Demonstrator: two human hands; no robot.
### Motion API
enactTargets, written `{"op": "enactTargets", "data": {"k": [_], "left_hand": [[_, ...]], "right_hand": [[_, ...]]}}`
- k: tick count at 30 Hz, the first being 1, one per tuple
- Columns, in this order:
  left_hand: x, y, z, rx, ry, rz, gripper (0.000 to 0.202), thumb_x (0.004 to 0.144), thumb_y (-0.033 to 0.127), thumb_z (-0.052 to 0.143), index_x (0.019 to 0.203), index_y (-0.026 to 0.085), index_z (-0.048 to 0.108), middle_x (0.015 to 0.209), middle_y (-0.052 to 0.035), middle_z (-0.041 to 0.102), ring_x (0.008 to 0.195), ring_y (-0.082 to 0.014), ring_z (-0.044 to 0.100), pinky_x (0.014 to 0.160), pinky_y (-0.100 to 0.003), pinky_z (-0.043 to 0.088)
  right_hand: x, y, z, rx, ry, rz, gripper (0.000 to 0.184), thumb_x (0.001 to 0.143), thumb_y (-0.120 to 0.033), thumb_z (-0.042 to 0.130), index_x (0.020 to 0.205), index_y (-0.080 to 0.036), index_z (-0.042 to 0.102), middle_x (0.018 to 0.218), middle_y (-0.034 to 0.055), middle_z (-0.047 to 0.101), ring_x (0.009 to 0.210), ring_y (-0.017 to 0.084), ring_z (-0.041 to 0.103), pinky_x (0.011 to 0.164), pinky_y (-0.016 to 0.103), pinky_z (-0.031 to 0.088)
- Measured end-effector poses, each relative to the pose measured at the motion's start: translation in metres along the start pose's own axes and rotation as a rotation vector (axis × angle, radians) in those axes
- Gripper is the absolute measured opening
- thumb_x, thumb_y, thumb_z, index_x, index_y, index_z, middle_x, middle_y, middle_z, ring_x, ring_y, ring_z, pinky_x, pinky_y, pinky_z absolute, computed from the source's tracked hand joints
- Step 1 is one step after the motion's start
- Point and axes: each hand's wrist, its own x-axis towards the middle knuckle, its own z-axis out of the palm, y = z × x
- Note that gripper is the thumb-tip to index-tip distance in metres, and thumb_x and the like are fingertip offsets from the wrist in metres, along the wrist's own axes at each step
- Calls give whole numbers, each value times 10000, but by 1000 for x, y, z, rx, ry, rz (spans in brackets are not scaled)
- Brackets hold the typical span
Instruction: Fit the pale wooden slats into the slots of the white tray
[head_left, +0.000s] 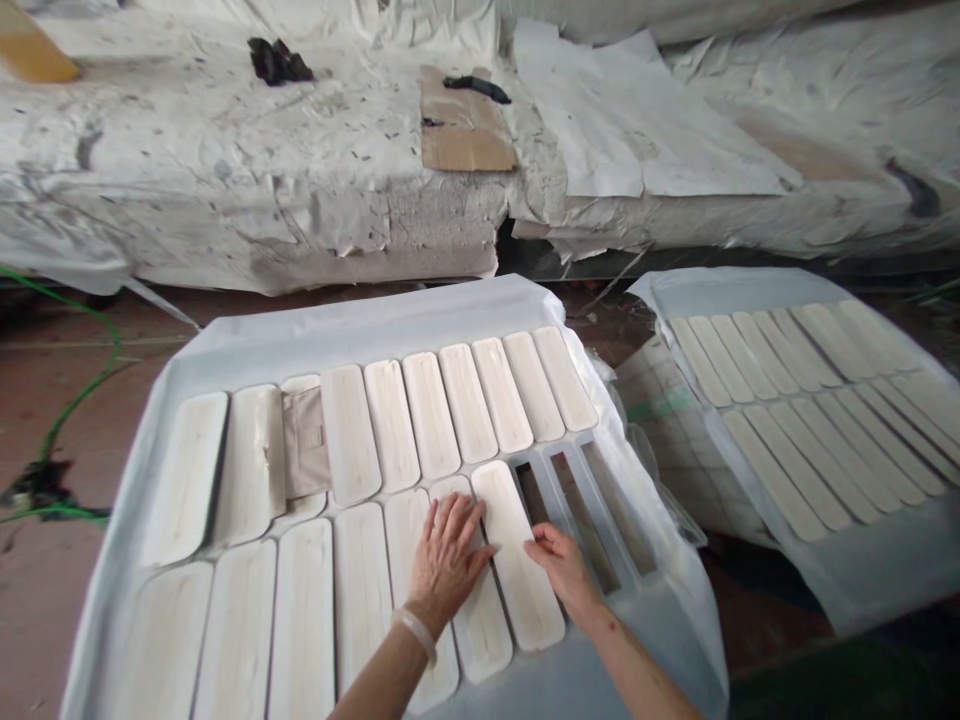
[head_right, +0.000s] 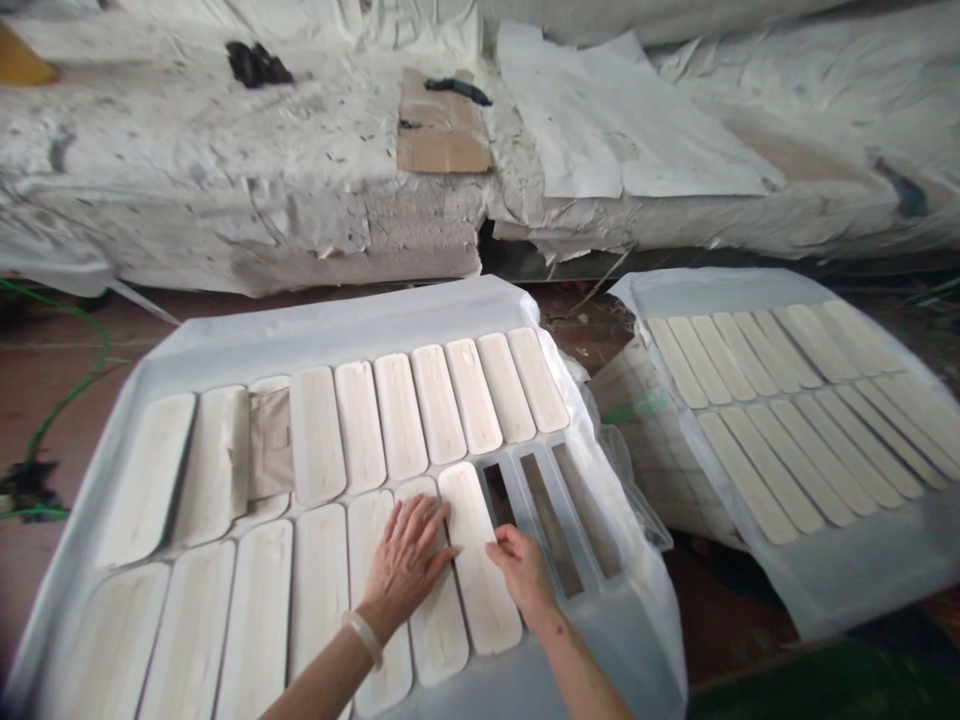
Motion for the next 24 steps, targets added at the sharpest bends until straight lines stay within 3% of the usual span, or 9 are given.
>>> {"op": "enactTargets", "data": {"k": [12,24], "left_hand": [[0,0,3,-35,-31,-14,586,946,498,512,1454,217,433,1424,-74,532,1372,-287,407,1183,-506,273],[-1,0,6,-48,-29,-11,605,938,504,528,1448,192,441,1430,-93,526,1381,-300,399,1175,-497,282]], "right_hand": [[4,-5,-1,-79,-1,-31,172,749,-383,667,745,-219,614,623,-44,655,583,154,581,565,252,412],[6,6,-2,-145,14,-72,147,786,-350,620,779,-204,606,626,-50,603,583,140,532,558,254,354]]}}
